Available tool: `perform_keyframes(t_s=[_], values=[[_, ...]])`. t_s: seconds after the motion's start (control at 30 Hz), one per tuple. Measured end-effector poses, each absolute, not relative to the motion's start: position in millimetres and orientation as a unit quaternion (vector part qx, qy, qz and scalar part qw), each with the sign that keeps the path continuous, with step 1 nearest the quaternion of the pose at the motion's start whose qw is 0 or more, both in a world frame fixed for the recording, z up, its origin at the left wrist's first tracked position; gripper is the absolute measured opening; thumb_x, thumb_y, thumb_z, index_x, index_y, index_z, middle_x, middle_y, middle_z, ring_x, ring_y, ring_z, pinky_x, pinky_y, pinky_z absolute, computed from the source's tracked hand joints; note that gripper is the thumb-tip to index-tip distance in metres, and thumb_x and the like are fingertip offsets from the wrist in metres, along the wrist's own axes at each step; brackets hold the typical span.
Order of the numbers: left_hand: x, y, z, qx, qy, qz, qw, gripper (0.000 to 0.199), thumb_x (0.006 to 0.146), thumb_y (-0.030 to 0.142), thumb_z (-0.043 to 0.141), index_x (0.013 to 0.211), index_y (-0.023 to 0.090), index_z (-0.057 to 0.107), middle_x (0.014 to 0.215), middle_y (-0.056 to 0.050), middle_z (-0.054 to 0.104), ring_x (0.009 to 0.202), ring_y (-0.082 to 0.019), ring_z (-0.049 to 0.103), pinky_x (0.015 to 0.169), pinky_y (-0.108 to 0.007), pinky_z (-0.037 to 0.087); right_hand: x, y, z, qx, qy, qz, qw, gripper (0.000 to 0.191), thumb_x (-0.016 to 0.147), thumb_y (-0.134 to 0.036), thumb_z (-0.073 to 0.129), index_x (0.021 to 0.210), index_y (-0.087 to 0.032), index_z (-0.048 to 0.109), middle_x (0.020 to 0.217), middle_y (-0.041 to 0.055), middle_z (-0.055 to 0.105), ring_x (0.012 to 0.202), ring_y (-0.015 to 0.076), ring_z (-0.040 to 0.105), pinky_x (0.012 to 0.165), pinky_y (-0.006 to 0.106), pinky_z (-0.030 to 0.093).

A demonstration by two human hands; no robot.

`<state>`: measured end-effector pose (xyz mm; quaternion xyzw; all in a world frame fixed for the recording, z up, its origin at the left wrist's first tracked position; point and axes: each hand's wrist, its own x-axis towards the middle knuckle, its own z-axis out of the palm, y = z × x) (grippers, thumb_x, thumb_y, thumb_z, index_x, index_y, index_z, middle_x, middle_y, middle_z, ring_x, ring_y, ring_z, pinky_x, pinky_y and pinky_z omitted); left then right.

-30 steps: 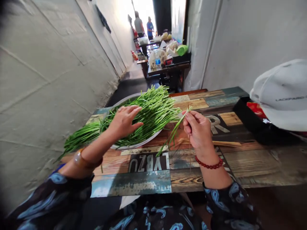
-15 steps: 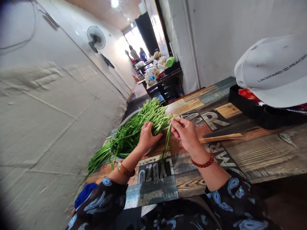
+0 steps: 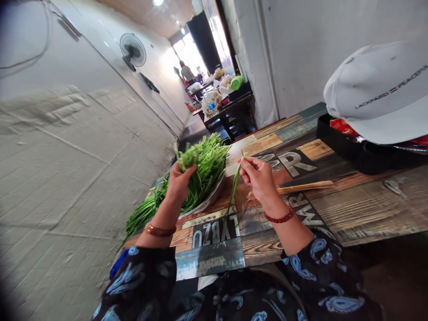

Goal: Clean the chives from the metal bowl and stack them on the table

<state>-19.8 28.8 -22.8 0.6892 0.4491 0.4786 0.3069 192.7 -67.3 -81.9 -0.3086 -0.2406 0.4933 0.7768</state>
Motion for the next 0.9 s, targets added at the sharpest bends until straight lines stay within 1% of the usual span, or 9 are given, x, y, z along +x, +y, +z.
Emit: perform_keyframes(t_s=[0.1, 0.2, 0.27, 0.33, 0.47, 0.53, 0.63, 0.77, 0.9], values=[[-39, 36, -8, 0.575, 0.413, 0.555, 0.438, 0.04, 0.07, 0.038, 0.08, 0.101, 0.02, 0.061, 0.085, 0.001, 0.073, 0.075, -0.014, 0.069, 0.073, -0.027, 0.056, 191, -67, -84, -0.316, -0.239, 0.496, 0.773, 0.028, 0.068, -0.039, 0.084, 0.079, -0.015, 0.074, 0.054, -0.0048, 0.058, 0.037, 0.0015, 0.041, 0.033, 0.013, 0.024], [-47, 36, -7, 0.566, 0.429, 0.527, 0.466, 0.042, 0.069, 0.042, 0.081, 0.097, 0.02, 0.058, 0.068, 0.004, 0.066, 0.058, -0.012, 0.063, 0.06, -0.024, 0.051, 190, -67, -86, -0.329, -0.238, 0.493, 0.769, 0.028, 0.067, -0.038, 0.085, 0.078, -0.015, 0.074, 0.055, -0.0048, 0.057, 0.038, 0.0019, 0.041, 0.033, 0.014, 0.024], [-44, 34, -11, 0.614, 0.443, 0.496, 0.426, 0.037, 0.074, 0.043, 0.077, 0.094, 0.019, 0.059, 0.063, 0.005, 0.062, 0.055, -0.011, 0.058, 0.056, -0.024, 0.047, 191, -65, -87, -0.339, -0.236, 0.489, 0.768, 0.029, 0.066, -0.039, 0.084, 0.078, -0.015, 0.073, 0.055, -0.0048, 0.057, 0.038, 0.0022, 0.041, 0.033, 0.014, 0.023], [-38, 31, -16, 0.69, 0.442, 0.455, 0.349, 0.032, 0.076, 0.041, 0.076, 0.092, 0.018, 0.062, 0.068, 0.003, 0.063, 0.062, -0.013, 0.059, 0.062, -0.025, 0.048, 192, -63, -89, -0.347, -0.234, 0.485, 0.768, 0.029, 0.065, -0.039, 0.084, 0.079, -0.016, 0.073, 0.055, -0.005, 0.057, 0.038, 0.0023, 0.04, 0.032, 0.014, 0.022], [-21, 26, -26, 0.826, 0.427, 0.306, 0.203, 0.038, 0.065, 0.038, 0.086, 0.088, 0.015, 0.066, 0.088, -0.005, 0.067, 0.086, -0.023, 0.063, 0.083, -0.037, 0.051, 193, -60, -93, -0.348, -0.24, 0.481, 0.768, 0.03, 0.065, -0.04, 0.084, 0.079, -0.016, 0.072, 0.055, -0.0052, 0.057, 0.038, 0.0019, 0.039, 0.033, 0.014, 0.023], [-14, 21, -32, 0.86, 0.419, 0.24, 0.164, 0.044, 0.056, 0.038, 0.092, 0.083, 0.015, 0.064, 0.096, -0.01, 0.066, 0.093, -0.028, 0.062, 0.088, -0.043, 0.051, 193, -60, -94, -0.348, -0.246, 0.482, 0.766, 0.031, 0.065, -0.04, 0.084, 0.08, -0.015, 0.072, 0.056, -0.0051, 0.057, 0.038, 0.002, 0.04, 0.033, 0.013, 0.023], [-4, 11, -44, 0.874, 0.415, 0.2, 0.156, 0.048, 0.048, 0.032, 0.094, 0.082, 0.017, 0.063, 0.099, -0.014, 0.065, 0.094, -0.032, 0.061, 0.087, -0.047, 0.051, 191, -59, -97, -0.35, -0.251, 0.485, 0.761, 0.032, 0.067, -0.042, 0.084, 0.08, -0.015, 0.071, 0.056, -0.0051, 0.056, 0.038, 0.0024, 0.04, 0.032, 0.013, 0.023], [3, 6, -55, 0.852, 0.438, 0.235, 0.164, 0.036, 0.059, 0.022, 0.084, 0.09, 0.019, 0.064, 0.091, -0.011, 0.067, 0.087, -0.032, 0.062, 0.079, -0.046, 0.049, 190, -58, -99, -0.341, -0.245, 0.487, 0.766, 0.034, 0.065, -0.041, 0.085, 0.081, -0.014, 0.073, 0.056, -0.0051, 0.056, 0.037, 0.002, 0.039, 0.032, 0.013, 0.023], [-2, 15, -49, 0.828, 0.435, 0.287, 0.207, 0.013, 0.067, 0.021, 0.076, 0.067, 0.021, 0.063, 0.069, -0.003, 0.061, 0.07, -0.022, 0.058, 0.068, -0.037, 0.048, 192, -57, -100, -0.339, -0.236, 0.485, 0.771, 0.034, 0.063, -0.04, 0.086, 0.08, -0.014, 0.073, 0.056, -0.005, 0.057, 0.038, 0.0014, 0.04, 0.032, 0.012, 0.025]])
